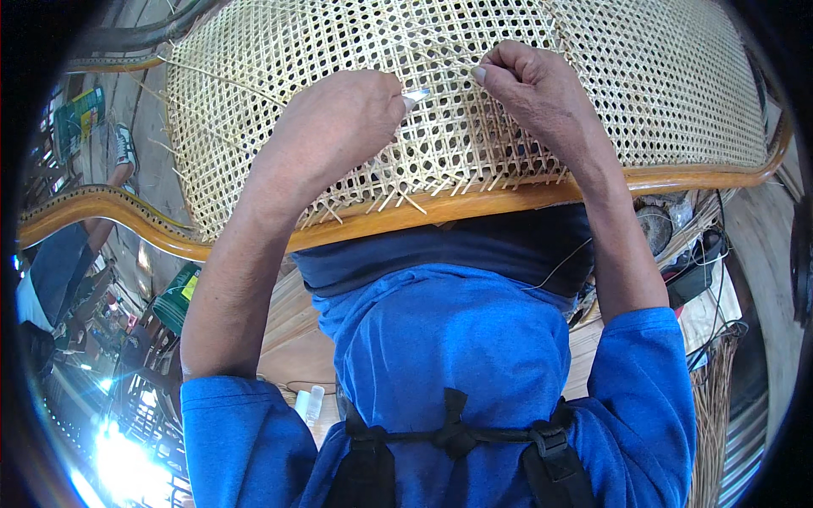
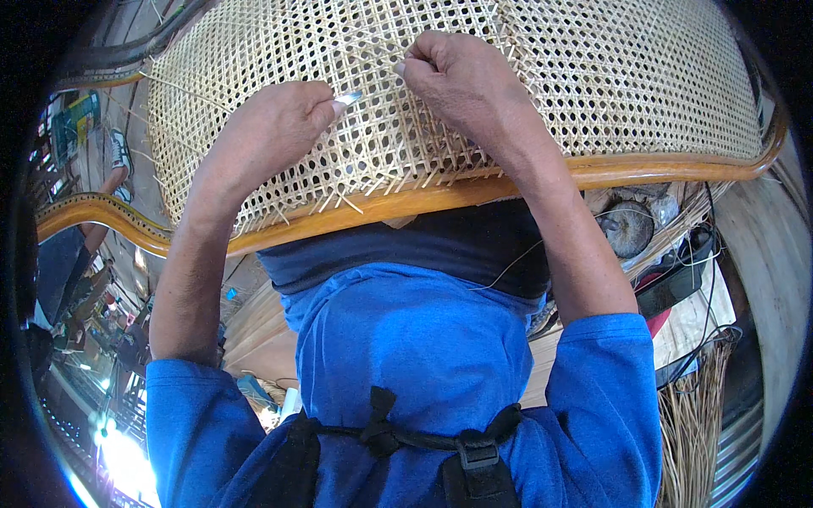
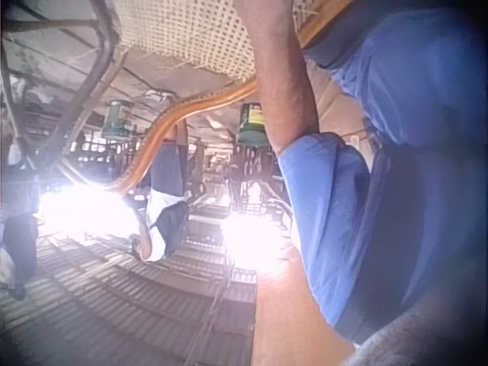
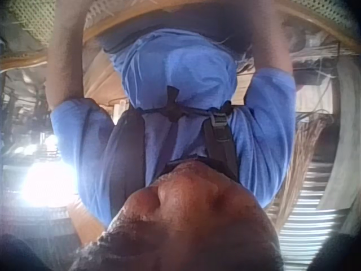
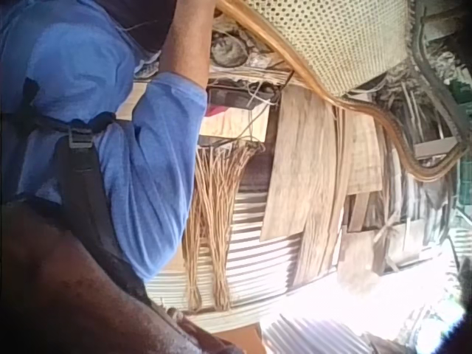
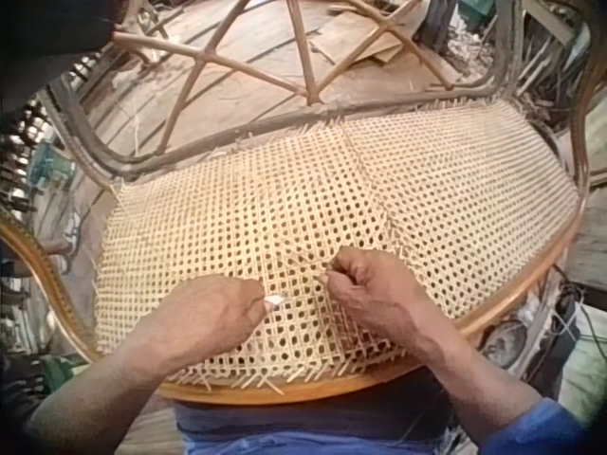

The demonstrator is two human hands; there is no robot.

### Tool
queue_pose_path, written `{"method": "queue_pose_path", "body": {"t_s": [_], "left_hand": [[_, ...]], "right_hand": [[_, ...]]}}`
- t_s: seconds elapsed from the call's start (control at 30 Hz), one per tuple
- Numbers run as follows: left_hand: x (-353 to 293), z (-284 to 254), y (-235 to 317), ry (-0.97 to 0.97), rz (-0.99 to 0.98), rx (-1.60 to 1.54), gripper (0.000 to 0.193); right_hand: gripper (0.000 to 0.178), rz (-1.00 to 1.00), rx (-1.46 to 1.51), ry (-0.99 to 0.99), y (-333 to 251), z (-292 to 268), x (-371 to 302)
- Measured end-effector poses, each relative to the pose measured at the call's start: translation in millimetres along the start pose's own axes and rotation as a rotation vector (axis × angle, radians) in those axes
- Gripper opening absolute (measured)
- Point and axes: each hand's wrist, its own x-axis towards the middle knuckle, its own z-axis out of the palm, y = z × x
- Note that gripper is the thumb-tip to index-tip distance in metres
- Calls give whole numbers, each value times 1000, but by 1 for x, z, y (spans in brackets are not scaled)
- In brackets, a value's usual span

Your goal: Weaving rattan strips into a chair frame to create or repair a seat surface.

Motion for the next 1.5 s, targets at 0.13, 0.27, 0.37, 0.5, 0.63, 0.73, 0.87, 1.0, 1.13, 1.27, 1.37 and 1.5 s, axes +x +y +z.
{"method": "queue_pose_path", "body": {"t_s": [0.13, 0.27, 0.37, 0.5, 0.63, 0.73, 0.87, 1.0, 1.13, 1.27, 1.37, 1.5], "left_hand": [[-1, 2, -3, 29, 24, -17, 37], [1, 0, 0, 57, 49, 33, 36], [3, -2, 0, 61, 63, 88, 36], [5, -2, -1, 49, 81, 79, 36], [-3, 0, 6, 29, 5, 50, 37], [-9, -2, 13, 28, -21, 116, 36], [-21, -11, 20, 35, -45, 241, 34], [-17, -6, 19, 86, -19, 188, 33], [-10, -6, 16, 53, 21, 232, 32], [-6, -8, 21, 19, 11, 265, 33], [-9, -5, 17, 67, 3, 205, 34], [-5, -1, 8, 26, 2, 169, 36]], "right_hand": [[24, 3, -24, -7, 0, -1, 4], [29, 7, -15, -12, -1, -3, 4], [29, 11, -4, -1, 2, -2, 6], [30, 10, 5, -14, 0, -4, 5], [31, -10, 33, 5, 4, -3, 6], [27, 9, 52, -1, 6, -2, 7], [24, 3, 68, 4, 12, -1, 7], [24, 51, 104, -14, 15, 0, 8], [24, 28, 91, 10, 9, 1, 5], [24, 31, 66, 10, 14, -1, 6], [25, 4, 67, 9, 15, 0, 6], [23, 292, 294, -114, -22, -16, 6]]}}
